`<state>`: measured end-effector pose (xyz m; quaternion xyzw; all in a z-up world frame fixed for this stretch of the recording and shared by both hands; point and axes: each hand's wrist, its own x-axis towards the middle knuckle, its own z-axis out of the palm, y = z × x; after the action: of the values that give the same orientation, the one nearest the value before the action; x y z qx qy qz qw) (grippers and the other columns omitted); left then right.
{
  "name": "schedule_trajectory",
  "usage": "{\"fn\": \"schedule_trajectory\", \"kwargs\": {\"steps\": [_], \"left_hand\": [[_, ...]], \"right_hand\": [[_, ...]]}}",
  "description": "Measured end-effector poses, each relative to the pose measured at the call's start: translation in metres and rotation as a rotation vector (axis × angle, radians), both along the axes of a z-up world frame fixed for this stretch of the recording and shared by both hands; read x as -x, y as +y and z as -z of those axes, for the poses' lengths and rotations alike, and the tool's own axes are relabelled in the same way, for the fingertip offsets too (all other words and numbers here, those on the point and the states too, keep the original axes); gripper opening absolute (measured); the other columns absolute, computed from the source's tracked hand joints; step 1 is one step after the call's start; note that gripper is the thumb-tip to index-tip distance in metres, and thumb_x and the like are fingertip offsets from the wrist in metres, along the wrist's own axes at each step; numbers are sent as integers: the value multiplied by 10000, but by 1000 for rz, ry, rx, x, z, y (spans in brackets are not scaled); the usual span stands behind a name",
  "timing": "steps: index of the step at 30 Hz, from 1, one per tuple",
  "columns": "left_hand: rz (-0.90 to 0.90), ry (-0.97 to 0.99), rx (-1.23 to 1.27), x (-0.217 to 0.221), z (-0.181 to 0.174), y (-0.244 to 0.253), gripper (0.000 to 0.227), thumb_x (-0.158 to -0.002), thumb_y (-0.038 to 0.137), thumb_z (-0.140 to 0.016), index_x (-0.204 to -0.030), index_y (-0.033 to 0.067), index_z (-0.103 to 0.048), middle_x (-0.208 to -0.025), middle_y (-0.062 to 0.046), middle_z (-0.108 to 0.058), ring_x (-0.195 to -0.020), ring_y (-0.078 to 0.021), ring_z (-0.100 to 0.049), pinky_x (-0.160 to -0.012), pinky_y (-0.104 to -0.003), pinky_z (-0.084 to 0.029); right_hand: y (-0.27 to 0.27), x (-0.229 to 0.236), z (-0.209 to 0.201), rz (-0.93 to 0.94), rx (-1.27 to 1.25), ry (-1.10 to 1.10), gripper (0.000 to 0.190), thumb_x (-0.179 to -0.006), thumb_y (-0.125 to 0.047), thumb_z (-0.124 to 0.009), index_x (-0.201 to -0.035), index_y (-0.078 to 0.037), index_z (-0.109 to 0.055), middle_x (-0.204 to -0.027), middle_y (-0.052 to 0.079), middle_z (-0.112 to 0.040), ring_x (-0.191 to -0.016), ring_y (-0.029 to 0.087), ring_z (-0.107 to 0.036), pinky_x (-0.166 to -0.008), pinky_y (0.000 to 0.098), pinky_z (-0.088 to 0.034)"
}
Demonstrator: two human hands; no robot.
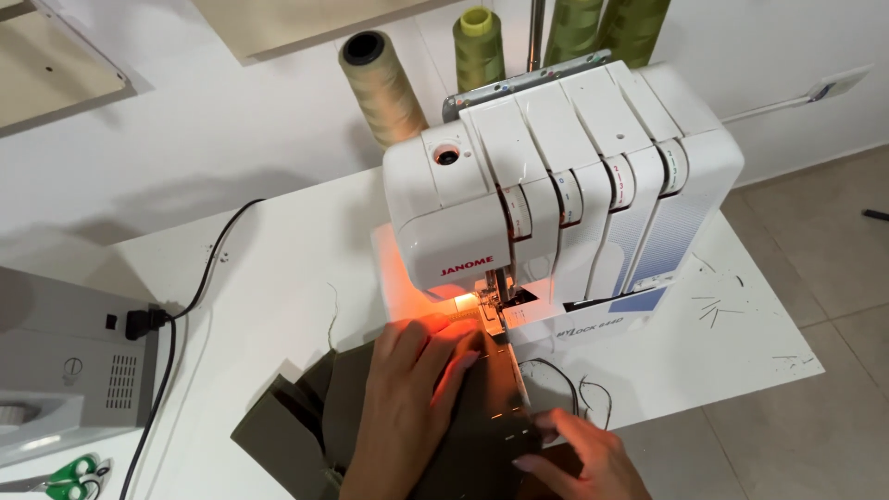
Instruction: Finishing the edges of a dark fabric piece using a Janome overlocking machine.
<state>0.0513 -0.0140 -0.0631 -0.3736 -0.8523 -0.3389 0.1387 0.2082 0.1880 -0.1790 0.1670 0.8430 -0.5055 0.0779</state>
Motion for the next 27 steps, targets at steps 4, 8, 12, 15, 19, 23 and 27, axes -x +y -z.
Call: {"fn": "schedule_trajectory", "kwargs": {"steps": [4, 8, 12, 15, 19, 23, 27], "left_hand": [[106, -48, 13, 11, -11, 1, 220, -1052, 66, -657, -1264, 103, -702, -1209, -47, -667, -979, -291, -581, -890, -415, -561], [138, -1, 67, 20, -10, 3, 205, -1030, 2, -678, -1223, 74, -679, -1324, -93, -651, -966, -314, -587, -850, -433, -584], [110, -21, 73, 19, -8, 4, 199, -1025, 25, -702, -1217, 77, -691, -1233, -71, -659, -960, -307, -588, -801, -439, -584], [103, -6, 97, 16, -13, 5, 207, -1037, 22, -692, -1231, 93, -686, -1169, -56, -636, -924, -289, -556, -784, -417, -555], [121, -37, 176, 16, -17, 7, 341, -1032, -28, -572, -1319, 132, -661, -1201, -45, -603, -882, -287, -497, -753, -416, -525], [116, -53, 219, 16, -19, 8, 276, -1064, 58, -592, -1319, 157, -631, -1125, -46, -586, -892, -303, -494, -736, -435, -507], [104, -100, 217, 17, -14, 8, 223, -1061, 103, -600, -1269, 176, -635, -1125, -44, -602, -924, -322, -513, -732, -456, -512]], "right_hand": [[-6, -3, 9, -65, -61, 312, 380, -898, -565, -806, -989, -197, -817, -798, -65, -842, -667, 80, -778, -598, 258, -640], [-3, -13, 30, -105, -130, 278, 304, -859, -484, -930, -877, -217, -785, -669, -69, -781, -560, 58, -714, -537, 240, -599], [-11, -17, 27, -98, -200, 349, 334, -865, -526, -910, -882, -216, -788, -696, -52, -793, -577, 73, -729, -584, 251, -613], [-16, -20, 30, -68, -147, 337, 557, -852, -502, -904, -1320, -225, -787, -863, -31, -905, -724, 53, -847, -739, 231, -695], [-15, -22, 33, -86, -111, 338, 527, -847, -467, -925, -1292, -218, -793, -811, -37, -882, -666, 38, -791, -708, 208, -698], [-13, -20, 31, -123, -55, 362, 313, -885, -436, -906, -1057, -186, -830, -777, -48, -865, -627, 57, -768, -629, 228, -678], [-15, -25, 45, -72, -136, 387, 354, -847, -486, -956, -845, -186, -768, -593, -54, -713, -489, 48, -597, -482, 233, -584]]}}
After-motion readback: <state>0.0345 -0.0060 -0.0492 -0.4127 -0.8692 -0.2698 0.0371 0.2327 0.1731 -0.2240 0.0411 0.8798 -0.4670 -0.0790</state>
